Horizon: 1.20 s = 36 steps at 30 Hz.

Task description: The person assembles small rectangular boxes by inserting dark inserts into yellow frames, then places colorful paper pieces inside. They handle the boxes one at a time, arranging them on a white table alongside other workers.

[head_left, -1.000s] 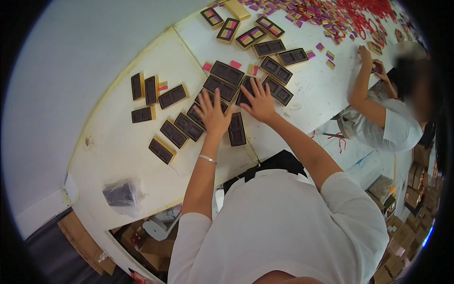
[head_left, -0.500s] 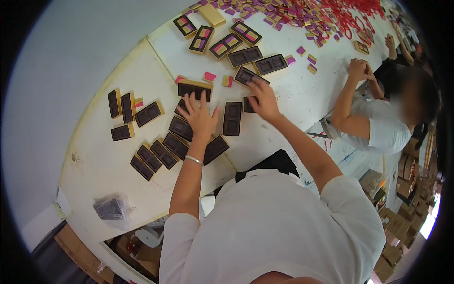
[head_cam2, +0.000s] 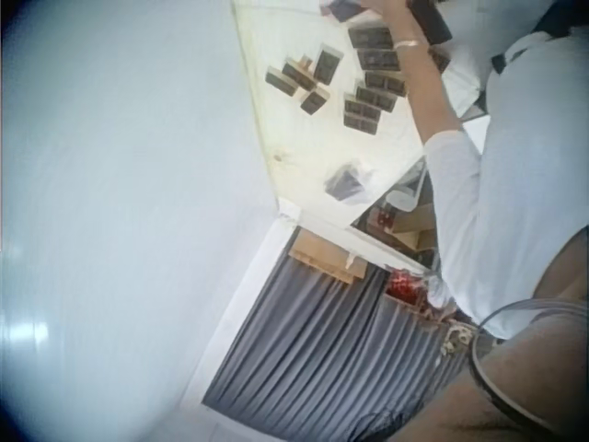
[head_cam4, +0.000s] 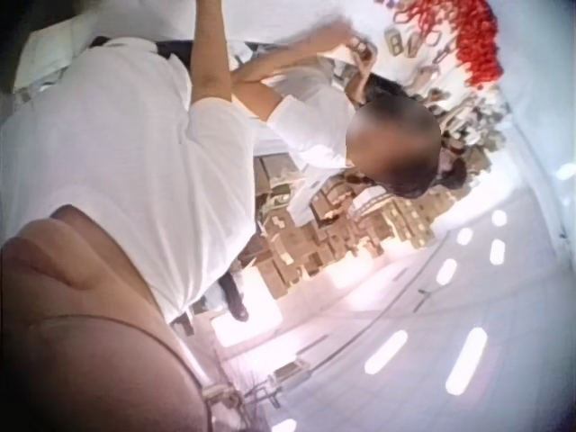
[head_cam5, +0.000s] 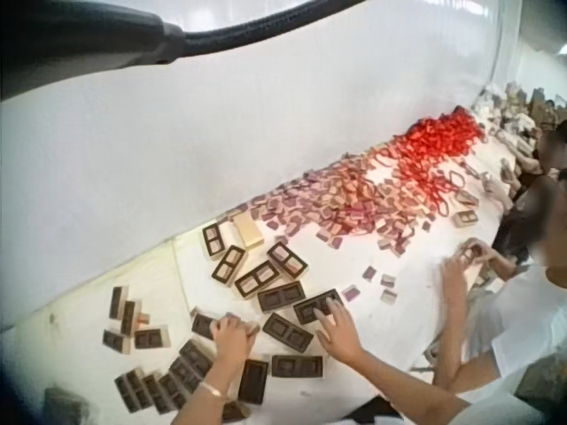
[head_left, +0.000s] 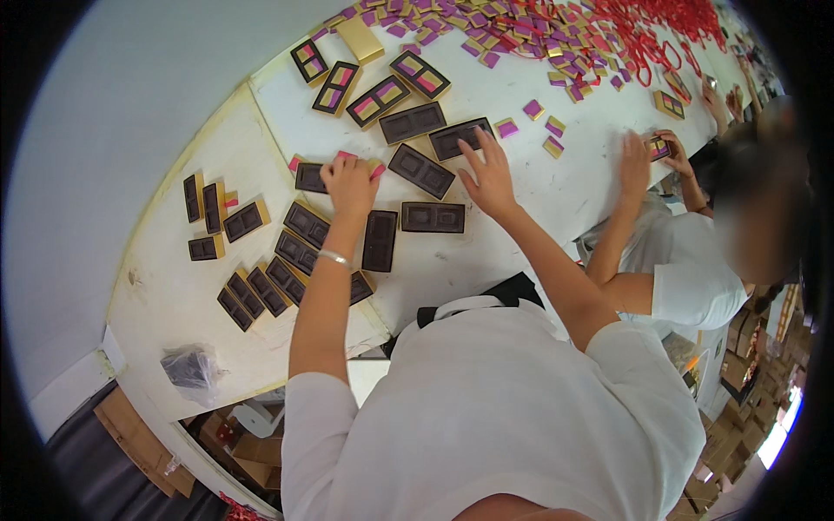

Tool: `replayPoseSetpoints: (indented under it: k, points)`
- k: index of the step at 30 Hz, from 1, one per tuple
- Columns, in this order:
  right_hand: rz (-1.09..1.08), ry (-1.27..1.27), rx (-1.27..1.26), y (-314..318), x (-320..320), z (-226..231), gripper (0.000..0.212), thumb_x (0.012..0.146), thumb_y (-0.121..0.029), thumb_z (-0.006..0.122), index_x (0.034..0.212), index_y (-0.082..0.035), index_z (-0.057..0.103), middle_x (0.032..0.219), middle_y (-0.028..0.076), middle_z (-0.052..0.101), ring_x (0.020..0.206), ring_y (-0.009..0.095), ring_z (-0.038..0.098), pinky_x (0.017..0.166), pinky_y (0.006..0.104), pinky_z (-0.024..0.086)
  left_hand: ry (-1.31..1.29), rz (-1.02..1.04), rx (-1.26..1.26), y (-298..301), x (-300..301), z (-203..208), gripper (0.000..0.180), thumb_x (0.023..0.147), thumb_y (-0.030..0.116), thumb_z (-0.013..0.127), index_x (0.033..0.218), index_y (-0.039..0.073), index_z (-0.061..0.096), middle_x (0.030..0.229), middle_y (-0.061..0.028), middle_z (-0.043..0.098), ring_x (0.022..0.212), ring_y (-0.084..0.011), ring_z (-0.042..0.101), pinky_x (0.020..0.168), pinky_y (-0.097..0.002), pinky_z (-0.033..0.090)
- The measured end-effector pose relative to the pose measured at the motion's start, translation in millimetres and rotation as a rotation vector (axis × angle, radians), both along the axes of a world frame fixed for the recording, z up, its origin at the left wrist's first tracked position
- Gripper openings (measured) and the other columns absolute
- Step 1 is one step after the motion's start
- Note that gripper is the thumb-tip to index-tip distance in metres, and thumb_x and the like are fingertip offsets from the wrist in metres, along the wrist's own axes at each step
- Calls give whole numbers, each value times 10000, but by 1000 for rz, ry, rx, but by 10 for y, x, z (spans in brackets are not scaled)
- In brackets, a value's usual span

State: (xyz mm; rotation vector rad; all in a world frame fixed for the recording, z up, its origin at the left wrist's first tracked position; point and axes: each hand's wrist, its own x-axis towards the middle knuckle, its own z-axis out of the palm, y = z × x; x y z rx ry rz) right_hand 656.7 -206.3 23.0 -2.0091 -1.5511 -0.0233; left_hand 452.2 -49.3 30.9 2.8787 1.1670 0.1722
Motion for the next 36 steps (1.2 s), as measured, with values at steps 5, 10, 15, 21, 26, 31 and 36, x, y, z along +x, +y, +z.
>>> replayPoseSetpoints:
  k: [5,10,15,21,26,31,36]
  points:
    - [27,-112,-170,9,25,-233,465,792,-226,597,1237,-166,478,1354,184,338,1207,350,359,995,530,238,-159,82,-84,-170,-213,354,326,698,238,691,957,68,591,959,-67,605,987,-235,487,917,-446,278]
    - [101,18,-151,-134,-250,-110,458,794,-190,593,1235,-148,479,1342,184,354,1189,330,386,994,477,262,-265,-48,-182,-499,13,425,336,730,239,684,1005,73,587,981,-75,603,983,-253,509,938,-401,303]
    - [184,480,1,85,-175,324,470,769,-131,619,1215,-79,479,1303,190,385,1110,341,450,932,394,373,-387,-135,-233,-502,383,419,340,724,171,677,1023,47,573,995,-98,589,959,-280,527,874,-384,378]
    - [345,436,62,369,171,240,392,731,-43,645,1107,-26,535,914,145,569,885,325,532,763,381,443,-584,-213,-425,-325,699,376,368,718,145,671,1046,29,550,1032,-125,575,954,-314,522,830,-397,420]
    - [261,306,6,718,541,61,368,690,-32,664,1046,-22,572,957,133,554,917,309,515,792,369,427,-546,-63,-252,-44,839,209,448,744,180,663,1146,58,507,1188,-142,491,1074,-321,460,893,-408,393]
    - [323,217,-146,1013,540,-36,368,698,-56,671,1056,-44,587,888,115,515,848,283,501,759,342,424,-401,0,-232,-46,840,-152,427,766,168,643,1165,65,530,1273,-160,414,1183,-360,363,975,-430,342]
    - [150,671,-155,1021,541,-236,233,720,-97,685,947,-85,638,859,84,488,769,215,485,697,313,419,-410,33,-220,-154,915,-209,353,796,151,602,1140,81,563,1290,-179,389,1195,-398,339,994,-432,325]
